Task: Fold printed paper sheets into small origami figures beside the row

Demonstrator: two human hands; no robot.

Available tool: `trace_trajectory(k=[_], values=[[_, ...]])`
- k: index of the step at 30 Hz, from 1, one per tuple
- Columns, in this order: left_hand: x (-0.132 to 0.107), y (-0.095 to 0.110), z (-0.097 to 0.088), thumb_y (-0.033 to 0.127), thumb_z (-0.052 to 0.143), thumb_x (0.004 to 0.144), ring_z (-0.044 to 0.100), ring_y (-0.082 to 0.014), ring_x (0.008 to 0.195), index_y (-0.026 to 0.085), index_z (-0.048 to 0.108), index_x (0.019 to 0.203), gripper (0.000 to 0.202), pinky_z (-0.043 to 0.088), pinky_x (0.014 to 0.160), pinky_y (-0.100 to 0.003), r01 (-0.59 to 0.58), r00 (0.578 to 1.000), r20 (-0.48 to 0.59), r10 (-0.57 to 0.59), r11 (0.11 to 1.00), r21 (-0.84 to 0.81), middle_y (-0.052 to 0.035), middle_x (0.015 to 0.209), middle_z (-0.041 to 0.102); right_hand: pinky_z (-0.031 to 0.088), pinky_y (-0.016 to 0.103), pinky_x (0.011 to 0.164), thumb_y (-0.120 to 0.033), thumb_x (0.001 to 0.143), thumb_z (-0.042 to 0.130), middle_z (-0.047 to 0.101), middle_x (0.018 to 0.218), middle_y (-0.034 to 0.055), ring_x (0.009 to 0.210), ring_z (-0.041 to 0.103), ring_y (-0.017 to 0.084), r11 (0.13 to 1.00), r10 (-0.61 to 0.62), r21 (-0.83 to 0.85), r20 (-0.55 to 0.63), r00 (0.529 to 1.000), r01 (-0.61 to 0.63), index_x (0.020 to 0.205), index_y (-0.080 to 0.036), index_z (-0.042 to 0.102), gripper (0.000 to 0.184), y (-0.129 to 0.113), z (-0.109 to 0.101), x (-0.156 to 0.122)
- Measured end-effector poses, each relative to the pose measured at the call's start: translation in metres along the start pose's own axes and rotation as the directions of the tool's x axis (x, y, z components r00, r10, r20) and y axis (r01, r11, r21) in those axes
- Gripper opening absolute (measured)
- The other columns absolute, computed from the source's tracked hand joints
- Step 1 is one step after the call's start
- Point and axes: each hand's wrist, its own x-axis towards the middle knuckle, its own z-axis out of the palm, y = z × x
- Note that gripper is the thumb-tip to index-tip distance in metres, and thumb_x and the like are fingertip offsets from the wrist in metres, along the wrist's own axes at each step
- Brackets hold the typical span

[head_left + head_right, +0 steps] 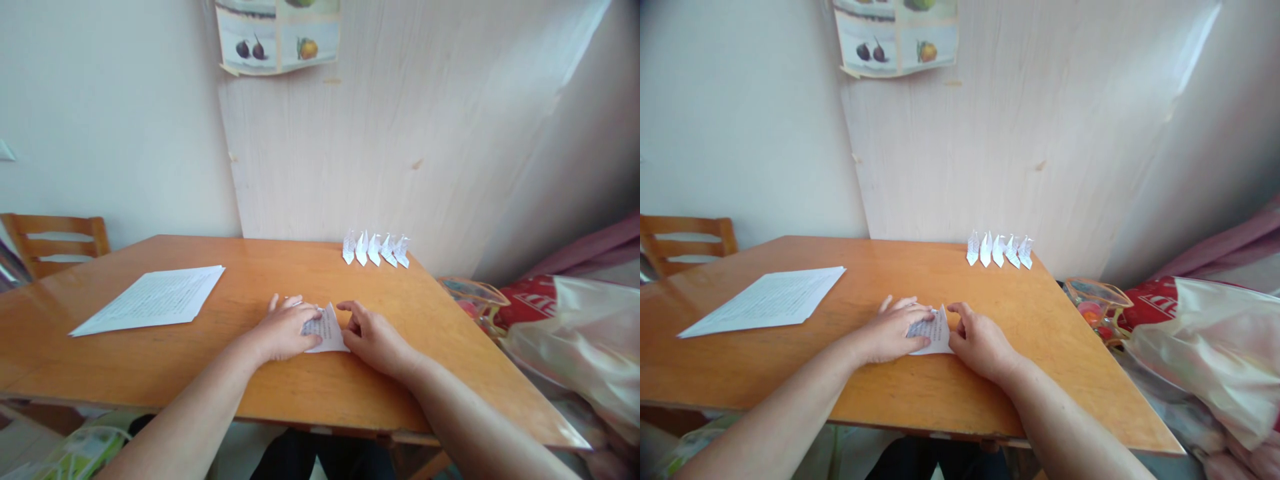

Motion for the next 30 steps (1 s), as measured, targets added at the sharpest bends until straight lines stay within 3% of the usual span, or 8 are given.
trace_trajectory(k=[4, 7, 10, 12, 16, 20, 22, 30], values=[[0.003, -0.006, -0.008, 0.035, 0.062, 0.084, 0.028, -0.0338, 0.147, 0.036, 0.054, 0.137, 0.054, 0.005, 0.116, -0.068, -0.022, 0.993, 0.117, 0.028, 0.998, -0.052, -0.0030, 0.146, 0.055, 0.040, 0.024, 0.059, -0.018, 0.087, 0.052, 0.063, 0.072, -0.0032, 0.063, 0.058, 0.014, 1.000, 0.024, 0.017, -0.035, 0.999, -0.024, 0.127, -0.019, 0.055, 0.039, -0.009, -0.004, -0.002], [0.009, -0.009, -0.014, 0.027, 0.065, 0.077, 0.026, -0.0351, 0.148, 0.039, 0.051, 0.140, 0.066, 0.005, 0.116, -0.069, -0.046, 0.980, 0.191, 0.062, 0.995, -0.086, -0.0015, 0.145, 0.055, 0.045, 0.027, 0.070, -0.018, 0.089, 0.050, 0.069, 0.087, 0.0010, 0.077, 0.063, 0.016, 0.997, -0.069, -0.043, -0.047, 0.997, 0.067, 0.123, -0.021, 0.059, 0.035, -0.028, -0.017, 0.000], [0.015, -0.010, -0.016, 0.019, 0.065, 0.071, 0.039, -0.0352, 0.141, 0.041, 0.049, 0.140, 0.074, 0.007, 0.116, -0.068, -0.062, 0.975, 0.206, 0.083, 0.992, -0.106, -0.0014, 0.135, 0.061, 0.046, 0.031, 0.085, -0.013, 0.086, 0.051, 0.072, 0.105, 0.0052, 0.097, 0.064, 0.019, 0.956, -0.233, -0.164, 0.071, 0.970, 0.242, 0.116, -0.022, 0.065, 0.034, -0.046, -0.029, 0.010], [0.016, -0.011, -0.014, 0.017, 0.064, 0.069, 0.044, -0.0342, 0.137, 0.040, 0.047, 0.141, 0.077, 0.011, 0.116, -0.067, -0.071, 0.976, 0.196, 0.096, 0.989, -0.132, -0.0014, 0.133, 0.061, 0.046, 0.032, 0.088, -0.011, 0.085, 0.050, 0.072, 0.105, 0.0058, 0.098, 0.064, 0.020, 0.919, -0.292, -0.225, 0.159, 0.943, 0.323, 0.113, -0.022, 0.068, 0.035, -0.052, -0.033, 0.021], [0.010, -0.015, -0.010, 0.021, 0.066, 0.072, 0.038, -0.0326, 0.142, 0.034, 0.039, 0.147, 0.081, 0.014, 0.120, -0.060, -0.069, 0.988, 0.125, 0.092, 0.982, -0.178, -0.0040, 0.149, 0.049, 0.043, 0.034, 0.089, -0.008, 0.082, 0.050, 0.074, 0.102, 0.0043, 0.096, 0.064, 0.021, 0.866, -0.276, -0.325, 0.320, 0.906, 0.379, 0.107, -0.023, 0.071, 0.036, -0.045, -0.032, 0.035], [0.000, -0.020, -0.008, 0.024, 0.066, 0.074, 0.046, -0.0265, 0.135, 0.032, 0.048, 0.140, 0.069, 0.037, 0.113, -0.040, -0.063, 0.996, 0.042, 0.073, 0.976, -0.208, -0.0040, 0.142, 0.054, 0.042, 0.035, 0.088, -0.011, 0.084, 0.053, 0.073, 0.097, 0.0033, 0.093, 0.064, 0.021, 0.848, -0.238, -0.370, 0.373, 0.897, 0.379, 0.102, -0.025, 0.072, 0.030, -0.033, -0.032, 0.031], [-0.002, -0.021, -0.008, 0.022, 0.063, 0.075, 0.050, -0.0240, 0.129, 0.032, 0.053, 0.135, 0.061, 0.042, 0.108, -0.035, -0.065, 0.997, 0.018, 0.071, 0.974, -0.219, -0.0033, 0.134, 0.059, 0.042, 0.034, 0.087, -0.012, 0.085, 0.054, 0.071, 0.099, 0.0040, 0.094, 0.064, 0.021, 0.851, -0.236, -0.353, 0.407, 0.882, 0.390, 0.100, -0.025, 0.072, 0.027, -0.029, -0.033, 0.026], [-0.003, -0.023, -0.004, 0.022, 0.052, 0.086, 0.057, -0.0218, 0.125, 0.028, 0.058, 0.129, 0.043, 0.046, 0.106, -0.035, 0.029, 0.999, 0.049, -0.014, 0.945, -0.325, -0.0037, 0.133, 0.063, 0.047, 0.031, 0.085, -0.016, 0.092, 0.054, 0.070, 0.100, 0.0048, 0.093, 0.063, 0.019, 0.899, -0.255, -0.228, 0.425, 0.868, 0.375, 0.100, -0.023, 0.073, 0.022, -0.020, -0.038, 0.023]])
